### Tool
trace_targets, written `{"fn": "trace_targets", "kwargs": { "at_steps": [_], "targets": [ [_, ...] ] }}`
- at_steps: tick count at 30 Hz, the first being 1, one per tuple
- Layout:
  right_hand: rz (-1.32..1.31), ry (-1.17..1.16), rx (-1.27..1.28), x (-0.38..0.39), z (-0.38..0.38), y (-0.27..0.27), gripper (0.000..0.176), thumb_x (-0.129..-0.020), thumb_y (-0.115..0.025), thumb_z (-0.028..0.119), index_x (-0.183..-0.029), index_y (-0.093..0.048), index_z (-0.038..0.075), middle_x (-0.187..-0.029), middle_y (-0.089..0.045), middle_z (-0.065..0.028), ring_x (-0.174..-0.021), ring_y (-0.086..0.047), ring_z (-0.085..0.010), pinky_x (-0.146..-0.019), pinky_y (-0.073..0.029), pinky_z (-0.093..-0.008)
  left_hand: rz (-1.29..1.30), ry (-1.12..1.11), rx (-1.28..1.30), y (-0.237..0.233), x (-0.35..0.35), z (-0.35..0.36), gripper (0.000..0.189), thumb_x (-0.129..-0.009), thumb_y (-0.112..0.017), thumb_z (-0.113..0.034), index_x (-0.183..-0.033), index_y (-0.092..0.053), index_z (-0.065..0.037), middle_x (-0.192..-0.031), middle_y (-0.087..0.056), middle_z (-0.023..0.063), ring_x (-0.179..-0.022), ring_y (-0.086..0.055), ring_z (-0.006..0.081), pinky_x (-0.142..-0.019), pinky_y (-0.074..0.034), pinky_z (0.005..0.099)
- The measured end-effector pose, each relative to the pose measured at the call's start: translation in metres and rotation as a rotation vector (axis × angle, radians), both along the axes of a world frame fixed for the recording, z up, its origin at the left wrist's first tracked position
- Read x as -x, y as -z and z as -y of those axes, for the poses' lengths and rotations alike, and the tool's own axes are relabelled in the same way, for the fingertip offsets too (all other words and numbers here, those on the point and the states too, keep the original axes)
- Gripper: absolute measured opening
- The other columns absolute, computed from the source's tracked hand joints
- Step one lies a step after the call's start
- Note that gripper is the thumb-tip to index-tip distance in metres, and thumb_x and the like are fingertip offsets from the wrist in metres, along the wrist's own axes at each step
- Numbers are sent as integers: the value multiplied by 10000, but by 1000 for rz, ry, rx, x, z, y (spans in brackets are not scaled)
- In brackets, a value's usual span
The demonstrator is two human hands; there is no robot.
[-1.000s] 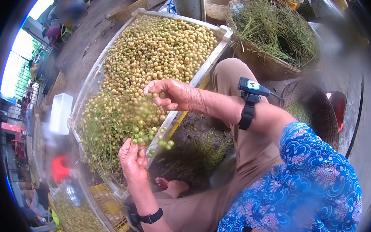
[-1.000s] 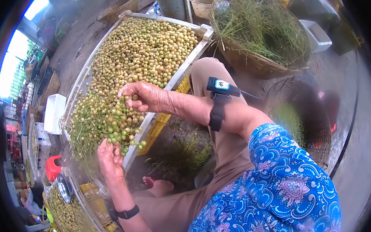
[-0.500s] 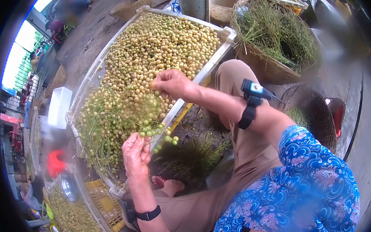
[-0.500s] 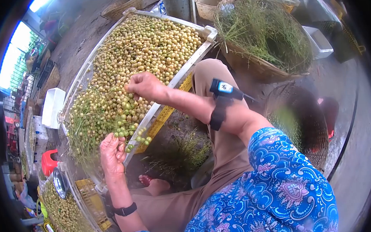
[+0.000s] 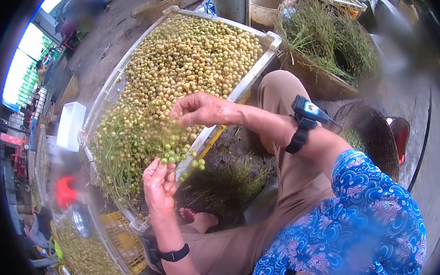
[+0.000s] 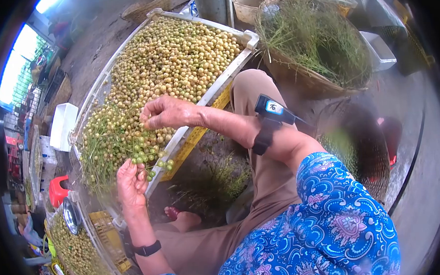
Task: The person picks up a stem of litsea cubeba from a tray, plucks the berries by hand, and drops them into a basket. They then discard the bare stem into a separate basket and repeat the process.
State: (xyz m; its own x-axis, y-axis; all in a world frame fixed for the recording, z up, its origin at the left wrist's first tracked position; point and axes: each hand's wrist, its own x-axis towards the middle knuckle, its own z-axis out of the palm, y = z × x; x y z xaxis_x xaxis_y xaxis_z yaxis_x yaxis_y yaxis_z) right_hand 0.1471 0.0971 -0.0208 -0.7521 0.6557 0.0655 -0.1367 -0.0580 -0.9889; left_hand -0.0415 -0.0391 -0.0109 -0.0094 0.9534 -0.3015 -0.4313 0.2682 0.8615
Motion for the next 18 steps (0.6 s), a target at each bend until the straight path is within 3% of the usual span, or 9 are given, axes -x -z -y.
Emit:
{"fn": "trace_targets", "kwargs": {
  "at_steps": [1,2,6,9,11,12,15,18],
  "targets": [
    [31,10,-196,3,-1,5,142,-787,-544,119,-913,-559,55,-721,-529,36,-623,-463,-35,-543,-389,-194,-9,-9,9,1,0,0,145,-812,-531,-143,-770,-551,-5,-554,-480,31,-356,-312,22,-309,-208,137],
    [93,-15,-169,0,-2,4,134,-789,-567,145,-882,-565,48,-749,-538,43,-729,-475,-38,-662,-400,-208,-18,-19,17,1,0,-1,146,-812,-530,-144,-772,-550,-5,-551,-476,29,-355,-310,22,-309,-209,137],
    [128,24,-254,0,-1,5,113,-793,-563,141,-844,-557,40,-741,-540,31,-721,-478,-42,-654,-406,-214,-23,-15,18,-2,-2,-1,145,-813,-528,-144,-776,-549,-5,-548,-471,25,-357,-307,20,-310,-207,137],
    [88,202,-278,1,-3,6,95,-809,-536,139,-832,-541,47,-693,-525,15,-614,-467,-49,-541,-402,-207,-34,-3,31,-2,-3,-1,148,-815,-525,-145,-773,-549,-5,-544,-463,20,-357,-305,19,-310,-202,137],
    [-39,290,210,-5,-10,0,74,-817,-514,129,-849,-528,64,-642,-497,7,-475,-400,-43,-384,-318,-187,-44,18,5,-1,-2,-2,154,-817,-523,-149,-769,-549,-5,-541,-456,16,-357,-302,19,-310,-198,137],
    [-251,217,375,-4,-12,1,93,-809,-512,116,-895,-521,82,-608,-471,16,-400,-319,-31,-313,-206,-172,-43,16,1,-2,-1,-1,154,-817,-523,-149,-769,-549,-5,-541,-456,16,-357,-302,19,-310,-198,137],
    [-160,41,405,-10,-8,-9,119,-789,-532,111,-906,-522,91,-612,-474,26,-409,-329,-24,-313,-203,-173,-42,-8,1,-3,-1,-1,154,-817,-523,-147,-766,-549,-4,-538,-453,13,-356,-300,18,-310,-197,136],
    [22,-25,187,-4,7,-14,126,-778,-567,131,-897,-549,91,-640,-494,48,-450,-357,-12,-358,-239,-168,-40,-1,14,-2,-2,-1,148,-815,-525,-142,-766,-550,-5,-539,-459,13,-355,-301,16,-309,-196,136]
  ]
}}
